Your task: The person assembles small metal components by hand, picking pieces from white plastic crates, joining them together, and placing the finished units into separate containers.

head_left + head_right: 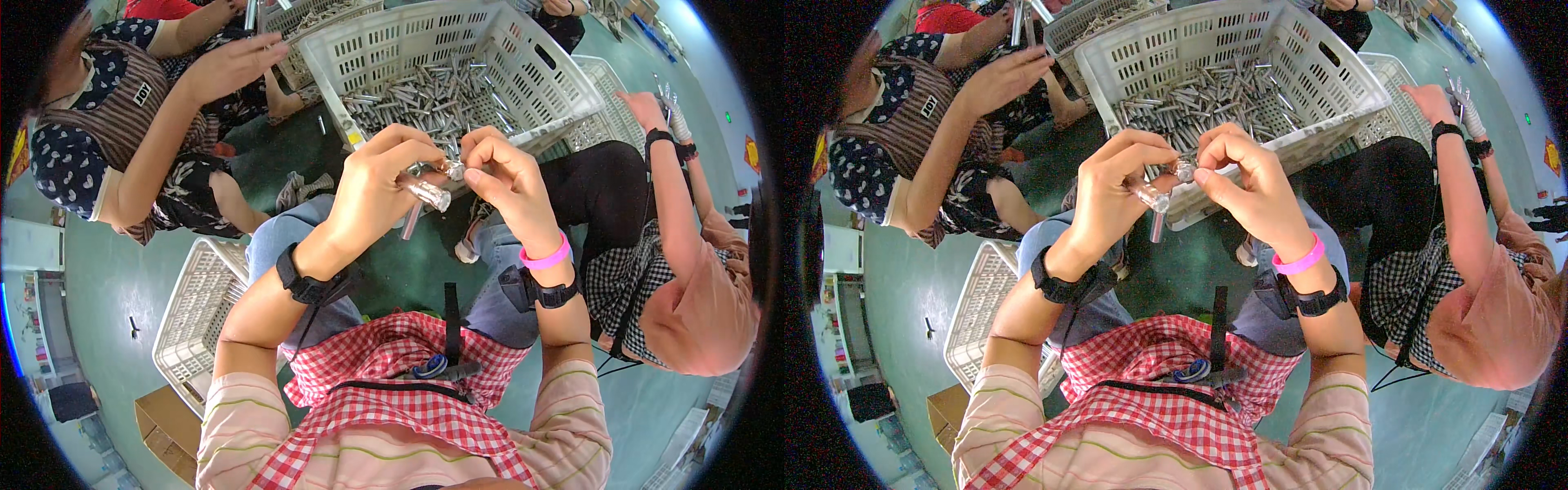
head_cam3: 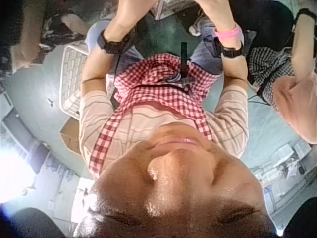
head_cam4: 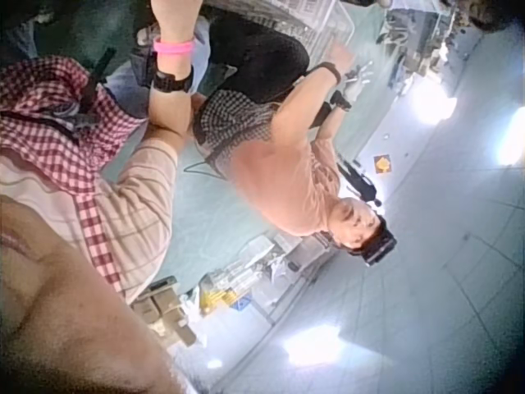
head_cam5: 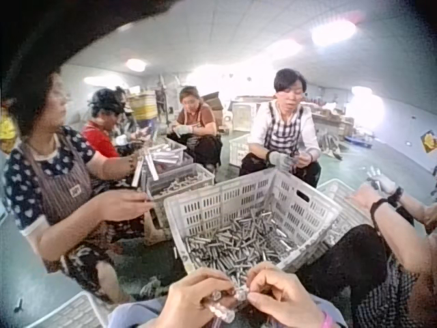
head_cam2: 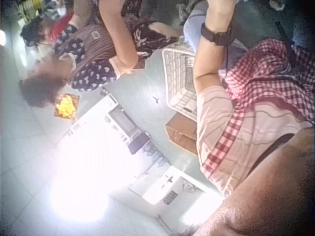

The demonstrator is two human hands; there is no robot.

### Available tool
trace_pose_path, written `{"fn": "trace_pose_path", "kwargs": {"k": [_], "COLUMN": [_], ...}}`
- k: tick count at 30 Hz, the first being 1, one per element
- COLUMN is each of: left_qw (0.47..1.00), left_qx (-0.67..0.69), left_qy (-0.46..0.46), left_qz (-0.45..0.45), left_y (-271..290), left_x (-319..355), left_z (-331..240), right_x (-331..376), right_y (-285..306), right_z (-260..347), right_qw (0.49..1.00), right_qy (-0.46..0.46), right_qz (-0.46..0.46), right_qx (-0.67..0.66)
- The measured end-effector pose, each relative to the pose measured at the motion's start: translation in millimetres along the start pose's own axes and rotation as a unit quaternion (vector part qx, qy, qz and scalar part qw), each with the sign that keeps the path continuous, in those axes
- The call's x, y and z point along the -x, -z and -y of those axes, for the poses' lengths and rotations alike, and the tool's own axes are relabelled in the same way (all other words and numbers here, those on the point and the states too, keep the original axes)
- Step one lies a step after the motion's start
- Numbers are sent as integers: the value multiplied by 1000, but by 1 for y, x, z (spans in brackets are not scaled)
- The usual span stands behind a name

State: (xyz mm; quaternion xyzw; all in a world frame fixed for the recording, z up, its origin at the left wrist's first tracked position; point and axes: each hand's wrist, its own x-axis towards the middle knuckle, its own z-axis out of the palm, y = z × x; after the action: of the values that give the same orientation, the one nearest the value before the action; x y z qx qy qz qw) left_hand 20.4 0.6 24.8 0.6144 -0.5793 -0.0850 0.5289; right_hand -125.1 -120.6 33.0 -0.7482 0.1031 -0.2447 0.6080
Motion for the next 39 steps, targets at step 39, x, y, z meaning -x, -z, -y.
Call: {"fn": "trace_pose_path", "kwargs": {"k": [39], "left_qw": [966], "left_qx": [237], "left_qy": [104], "left_qz": [19], "left_y": [0], "left_x": [9], "left_z": [-5], "right_x": [6], "right_y": [-8], "right_z": [-7], "right_qw": [934], "right_qy": [-73], "right_qz": [42], "right_qx": [-347]}}
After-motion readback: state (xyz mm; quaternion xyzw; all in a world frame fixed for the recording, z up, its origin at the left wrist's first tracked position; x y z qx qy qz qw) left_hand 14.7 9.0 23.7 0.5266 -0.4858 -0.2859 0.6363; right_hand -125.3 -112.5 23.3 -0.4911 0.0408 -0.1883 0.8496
